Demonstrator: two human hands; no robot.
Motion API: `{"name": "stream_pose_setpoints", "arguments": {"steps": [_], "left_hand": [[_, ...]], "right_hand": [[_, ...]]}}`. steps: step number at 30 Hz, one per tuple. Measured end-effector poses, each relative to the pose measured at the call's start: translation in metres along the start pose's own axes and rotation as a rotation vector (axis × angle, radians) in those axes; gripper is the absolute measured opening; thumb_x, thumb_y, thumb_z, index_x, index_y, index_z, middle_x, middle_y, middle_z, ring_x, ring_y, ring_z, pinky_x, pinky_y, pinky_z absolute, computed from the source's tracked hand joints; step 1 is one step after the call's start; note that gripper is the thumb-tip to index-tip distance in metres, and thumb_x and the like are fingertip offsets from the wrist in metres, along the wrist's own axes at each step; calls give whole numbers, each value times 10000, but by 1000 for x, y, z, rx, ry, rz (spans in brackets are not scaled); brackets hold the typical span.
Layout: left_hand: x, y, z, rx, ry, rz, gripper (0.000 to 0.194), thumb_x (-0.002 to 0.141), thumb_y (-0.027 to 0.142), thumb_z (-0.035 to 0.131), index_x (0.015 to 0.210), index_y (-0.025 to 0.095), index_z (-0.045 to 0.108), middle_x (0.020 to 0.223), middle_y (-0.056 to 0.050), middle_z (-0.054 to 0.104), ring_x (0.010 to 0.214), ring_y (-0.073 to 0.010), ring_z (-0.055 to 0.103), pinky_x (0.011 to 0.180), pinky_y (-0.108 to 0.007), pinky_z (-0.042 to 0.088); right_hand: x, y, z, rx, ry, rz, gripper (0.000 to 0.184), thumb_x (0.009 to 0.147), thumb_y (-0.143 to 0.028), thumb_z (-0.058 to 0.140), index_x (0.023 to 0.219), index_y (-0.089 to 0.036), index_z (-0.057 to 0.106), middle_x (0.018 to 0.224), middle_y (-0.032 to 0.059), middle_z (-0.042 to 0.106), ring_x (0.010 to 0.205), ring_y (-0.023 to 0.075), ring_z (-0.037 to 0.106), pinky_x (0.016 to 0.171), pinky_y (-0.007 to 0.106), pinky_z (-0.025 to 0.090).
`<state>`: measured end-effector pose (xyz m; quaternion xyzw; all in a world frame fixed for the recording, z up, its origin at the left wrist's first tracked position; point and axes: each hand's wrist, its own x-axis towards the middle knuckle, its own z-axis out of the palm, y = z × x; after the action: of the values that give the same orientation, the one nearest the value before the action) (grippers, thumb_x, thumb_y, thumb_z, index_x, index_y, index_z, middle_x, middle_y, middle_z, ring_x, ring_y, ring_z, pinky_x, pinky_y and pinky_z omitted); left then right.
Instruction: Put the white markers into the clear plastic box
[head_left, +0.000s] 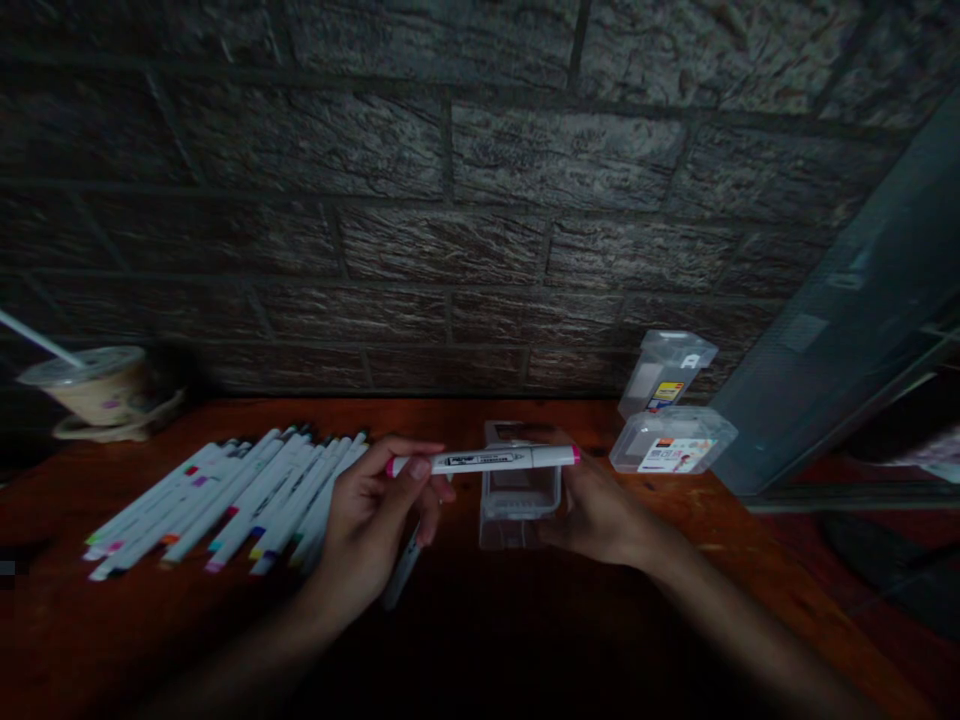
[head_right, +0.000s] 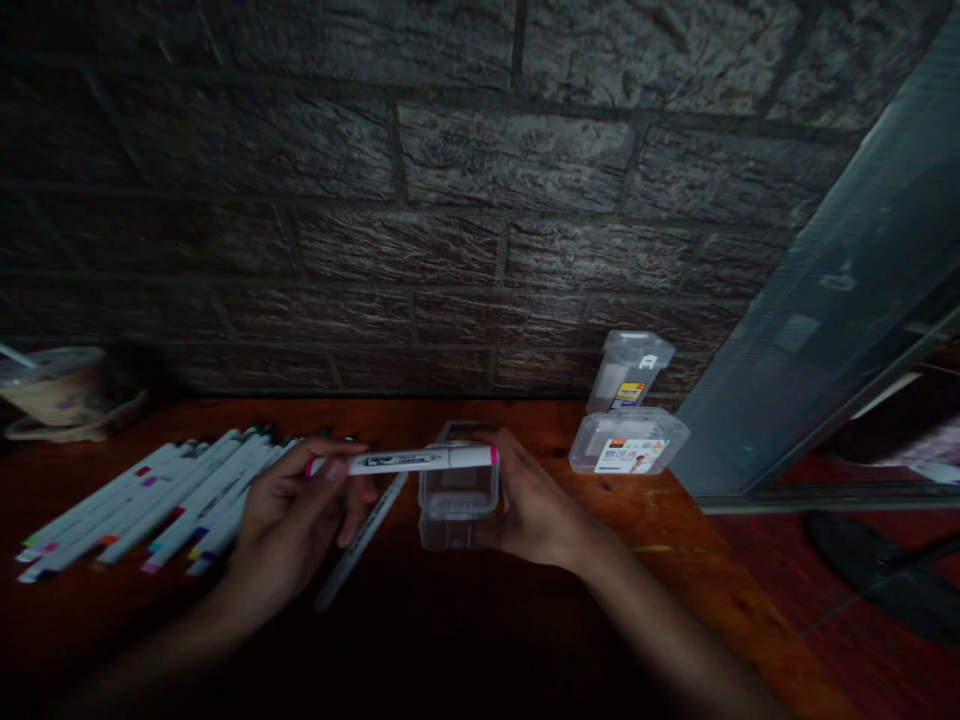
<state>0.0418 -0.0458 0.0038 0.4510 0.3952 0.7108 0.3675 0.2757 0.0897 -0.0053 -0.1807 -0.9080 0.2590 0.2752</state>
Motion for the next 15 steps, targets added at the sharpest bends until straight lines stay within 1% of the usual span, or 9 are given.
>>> {"name": "stream_pose_setpoints", "arguments": {"steps": [4,7,10,15], "left_hand": [[0,0,-1,18,-9,10,165,994,348,681,1080,212,720,738,5,731,441,-60,563,445,-165,423],[1,-1,-1,24,-10,18,156,1000,332,671,1081,206,714,737,2,727,446,-68,571,438,-171,426],[1,-2,-1,28,-9,22,152,999,325,671,1084,206,710,738,4,726,443,-71,574,426,-169,417],[1,0,0,31,-2,39,146,990,310,679,1081,198,706,733,4,727,440,-72,566,424,-169,415]], "right_hand": [[3,-4,2,56,19,15,868,716,-159,822,1483,-295,438,1458,100,556,1344,325,583,1154,513,498],[5,-6,3,80,21,20,864,727,-162,820,1486,-316,436,1473,93,549,1363,331,565,1145,522,505],[5,-5,3,78,14,18,837,724,-154,823,1468,-302,469,1475,90,550,1370,325,557,1149,508,500],[4,0,6,84,33,-5,875,726,-153,821,1502,-264,431,1494,112,538,1383,331,545,1168,512,473]]}}
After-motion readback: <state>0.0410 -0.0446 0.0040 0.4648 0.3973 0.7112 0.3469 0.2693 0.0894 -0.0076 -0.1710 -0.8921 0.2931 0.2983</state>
